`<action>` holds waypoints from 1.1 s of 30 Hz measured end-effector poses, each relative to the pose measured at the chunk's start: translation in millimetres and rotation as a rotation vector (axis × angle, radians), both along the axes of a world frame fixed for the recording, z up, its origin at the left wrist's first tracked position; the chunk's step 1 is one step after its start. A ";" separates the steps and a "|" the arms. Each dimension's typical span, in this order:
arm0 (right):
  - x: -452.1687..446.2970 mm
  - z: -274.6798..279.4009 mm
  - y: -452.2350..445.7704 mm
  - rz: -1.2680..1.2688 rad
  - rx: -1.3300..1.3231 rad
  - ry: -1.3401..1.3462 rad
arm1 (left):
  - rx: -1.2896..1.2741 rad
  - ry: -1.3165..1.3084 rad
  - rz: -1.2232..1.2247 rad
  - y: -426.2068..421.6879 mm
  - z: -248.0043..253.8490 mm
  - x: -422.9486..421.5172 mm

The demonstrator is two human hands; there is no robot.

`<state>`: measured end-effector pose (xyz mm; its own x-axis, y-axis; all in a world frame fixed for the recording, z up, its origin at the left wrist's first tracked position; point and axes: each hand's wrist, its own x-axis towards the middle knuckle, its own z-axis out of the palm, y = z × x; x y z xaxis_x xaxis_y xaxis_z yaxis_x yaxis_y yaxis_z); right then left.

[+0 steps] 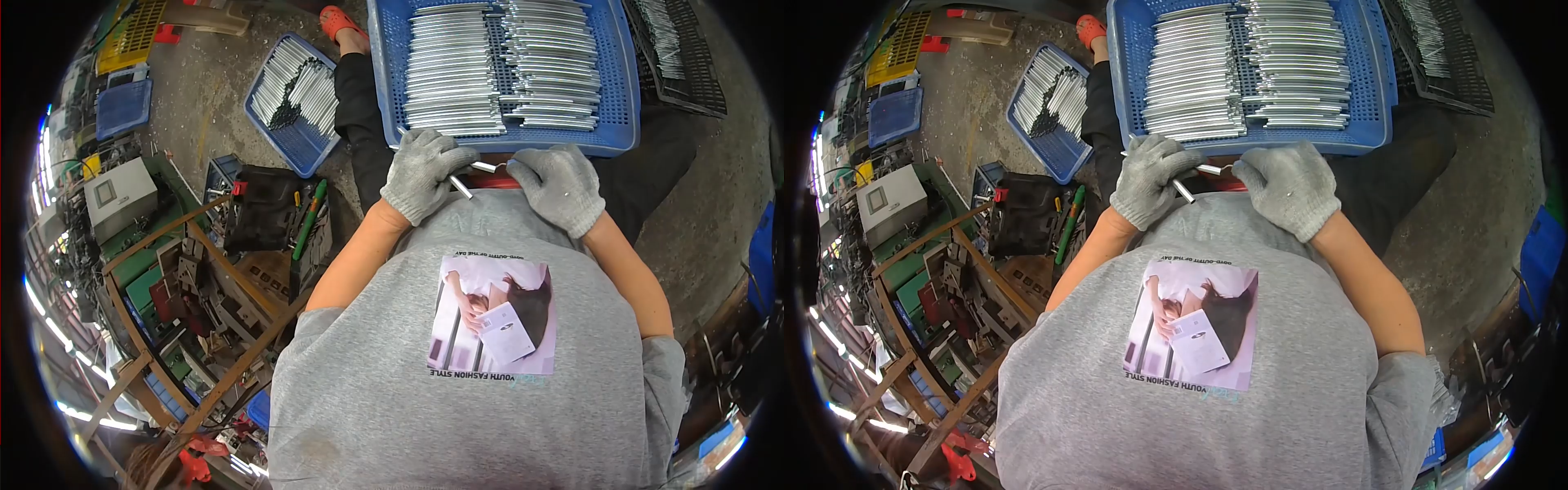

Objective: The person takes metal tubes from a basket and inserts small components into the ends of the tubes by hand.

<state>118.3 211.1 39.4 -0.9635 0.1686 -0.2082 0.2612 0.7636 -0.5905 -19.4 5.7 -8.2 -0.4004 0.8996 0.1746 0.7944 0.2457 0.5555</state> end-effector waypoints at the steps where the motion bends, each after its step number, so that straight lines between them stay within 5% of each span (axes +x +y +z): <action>1: 1.2 -2.4 -0.9 0.018 0.007 -0.021 | 0.022 -0.016 0.004 -0.6 -2.3 0.6; 7: 4.1 -2.0 0.7 -0.037 -0.277 -0.041 | 0.005 -0.009 0.039 0.4 1.6 1.1; 13: -2.5 -8.4 1.7 -0.203 -0.069 -0.025 | -0.148 0.091 0.127 13.8 -9.9 -10.5; 17: 8.2 -21.0 3.7 -0.257 -0.011 0.095 | -0.453 -0.106 0.224 34.4 -21.4 -23.3; 28: 18.4 -28.3 -0.5 -0.248 -0.005 0.116 | -0.512 -0.089 0.146 46.9 -37.8 -27.2; 33: 17.3 -29.5 -2.0 -0.216 0.034 0.148 | -0.556 -0.334 0.158 42.4 -28.9 -30.4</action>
<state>135.6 209.1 10.0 -0.9241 0.3777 -0.0587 0.3329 0.7197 -0.6092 -49.8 48.1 -37.0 -0.4867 0.7457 -0.4550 0.5323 0.6662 0.5224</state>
